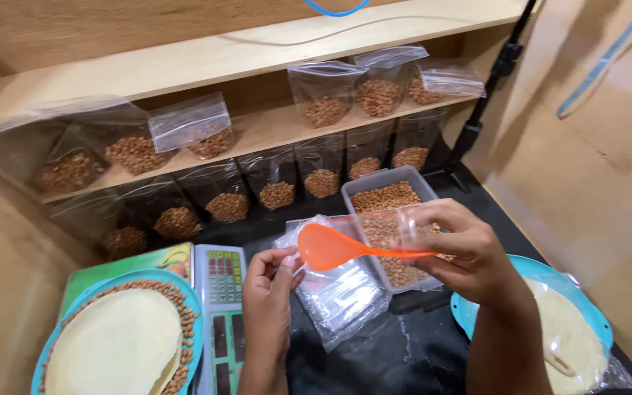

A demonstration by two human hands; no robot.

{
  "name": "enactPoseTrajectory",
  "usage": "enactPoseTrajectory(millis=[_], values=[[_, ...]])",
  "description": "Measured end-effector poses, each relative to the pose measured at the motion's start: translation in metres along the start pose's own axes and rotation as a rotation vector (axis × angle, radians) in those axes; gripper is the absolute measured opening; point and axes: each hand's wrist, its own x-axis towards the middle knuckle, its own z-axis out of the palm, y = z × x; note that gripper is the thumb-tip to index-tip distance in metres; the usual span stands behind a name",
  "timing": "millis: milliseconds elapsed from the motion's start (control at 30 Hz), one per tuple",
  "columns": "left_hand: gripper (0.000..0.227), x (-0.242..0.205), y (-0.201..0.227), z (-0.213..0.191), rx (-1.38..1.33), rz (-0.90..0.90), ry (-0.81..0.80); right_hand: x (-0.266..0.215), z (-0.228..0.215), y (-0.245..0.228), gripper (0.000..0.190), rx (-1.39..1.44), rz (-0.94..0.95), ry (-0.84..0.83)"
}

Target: Scoop peanuts into small plastic bags and seal them.

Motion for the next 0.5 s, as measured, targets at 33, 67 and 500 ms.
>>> enactPoseTrajectory(millis=[33,67,500], values=[[0.018,-0.001,0.003,0.003,-0.001,-0.004,-0.009,0.000,-0.002,-0.001,0.029,-0.008,0.005,0.004],[0.021,-0.001,0.005,0.005,0.036,-0.021,-0.002,-0.001,-0.003,-0.002,0.030,-0.012,0.030,-0.007],[0.016,0.002,-0.007,0.002,0.063,-0.091,-0.055,-0.006,-0.010,0.004,0.028,0.031,0.001,-0.050]])
